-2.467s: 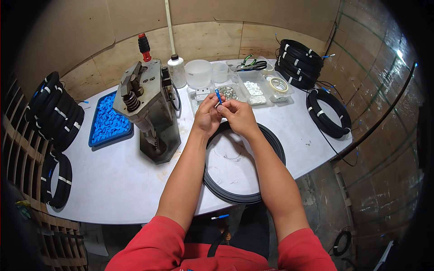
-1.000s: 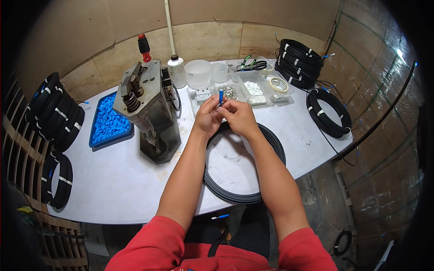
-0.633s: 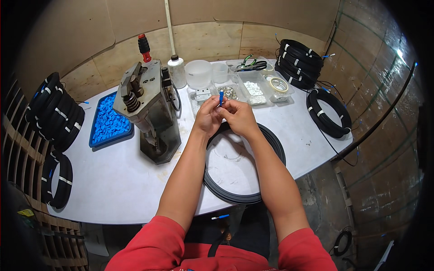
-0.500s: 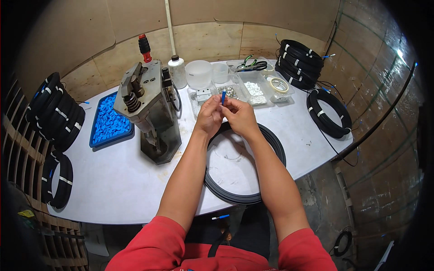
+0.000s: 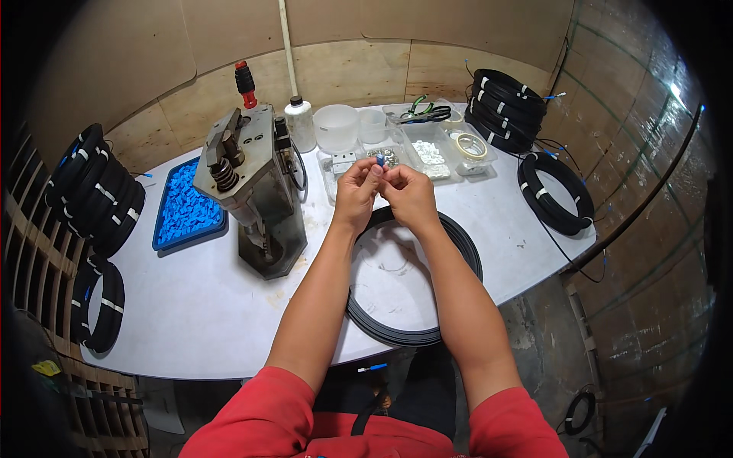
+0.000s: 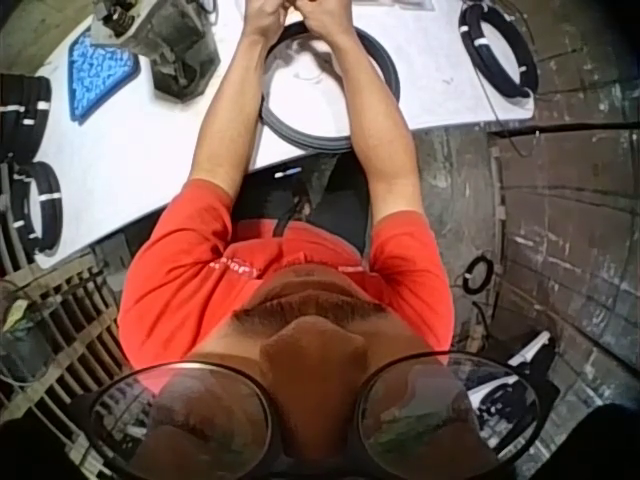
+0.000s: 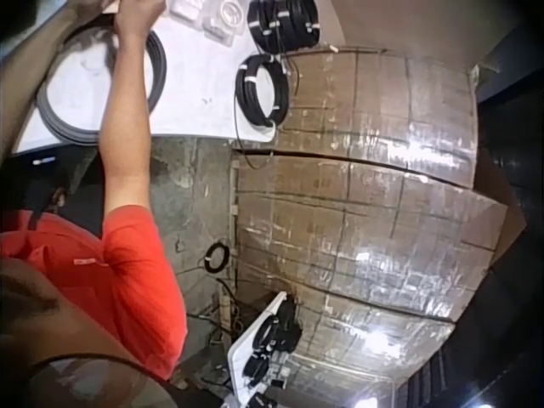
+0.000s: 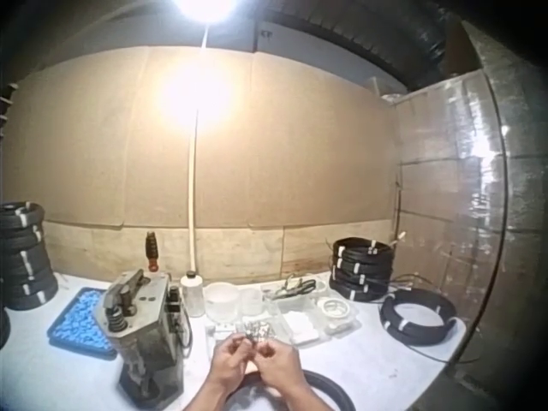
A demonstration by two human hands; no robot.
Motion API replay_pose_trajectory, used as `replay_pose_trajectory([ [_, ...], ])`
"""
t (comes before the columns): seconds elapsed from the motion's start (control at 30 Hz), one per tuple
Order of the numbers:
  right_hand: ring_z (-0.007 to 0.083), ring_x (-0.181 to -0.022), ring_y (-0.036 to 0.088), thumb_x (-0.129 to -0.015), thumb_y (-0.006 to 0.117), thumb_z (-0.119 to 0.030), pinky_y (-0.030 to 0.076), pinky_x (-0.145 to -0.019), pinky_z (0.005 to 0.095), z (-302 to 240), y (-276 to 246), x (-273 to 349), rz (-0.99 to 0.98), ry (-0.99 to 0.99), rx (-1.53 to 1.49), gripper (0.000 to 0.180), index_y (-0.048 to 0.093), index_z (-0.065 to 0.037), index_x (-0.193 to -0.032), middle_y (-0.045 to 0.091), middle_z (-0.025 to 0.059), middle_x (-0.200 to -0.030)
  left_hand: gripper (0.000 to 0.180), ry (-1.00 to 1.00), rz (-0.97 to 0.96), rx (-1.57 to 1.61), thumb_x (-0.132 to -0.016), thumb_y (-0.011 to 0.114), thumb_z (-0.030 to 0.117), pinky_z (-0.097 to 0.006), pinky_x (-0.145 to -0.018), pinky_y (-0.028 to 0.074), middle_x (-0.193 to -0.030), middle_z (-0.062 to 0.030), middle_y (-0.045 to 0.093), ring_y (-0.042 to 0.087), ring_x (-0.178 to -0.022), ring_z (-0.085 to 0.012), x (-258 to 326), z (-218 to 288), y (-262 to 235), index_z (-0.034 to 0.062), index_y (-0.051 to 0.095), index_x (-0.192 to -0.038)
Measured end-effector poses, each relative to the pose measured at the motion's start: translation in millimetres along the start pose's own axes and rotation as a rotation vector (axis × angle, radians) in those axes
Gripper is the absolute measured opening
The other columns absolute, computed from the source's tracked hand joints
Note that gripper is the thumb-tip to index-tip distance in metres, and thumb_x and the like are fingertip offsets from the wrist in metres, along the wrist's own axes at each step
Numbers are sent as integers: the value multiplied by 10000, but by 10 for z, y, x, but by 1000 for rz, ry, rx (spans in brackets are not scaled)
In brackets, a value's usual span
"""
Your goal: Manually attaching small white connectors to the ends of a coiled black cable at a workshop table.
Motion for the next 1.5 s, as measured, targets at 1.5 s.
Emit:
replay_pose_trajectory([
  [1.5,74,-657,570,-880,686,-185,463,-608,244,10,99,9,-158,9,-49,197,697,12,-886,672,31,-732,191,-212,23,165,-994,507,246,-301,-732,500,-980,-23,610,610,-846,-141,4,-47,-97,80,551,-1079],
])
Point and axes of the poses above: each hand's wrist, its own x-axis away from the middle knuckle, its own y-axis out of the palm, z = x × y, the point moved 6 cm from there along -x, towards the middle knuckle
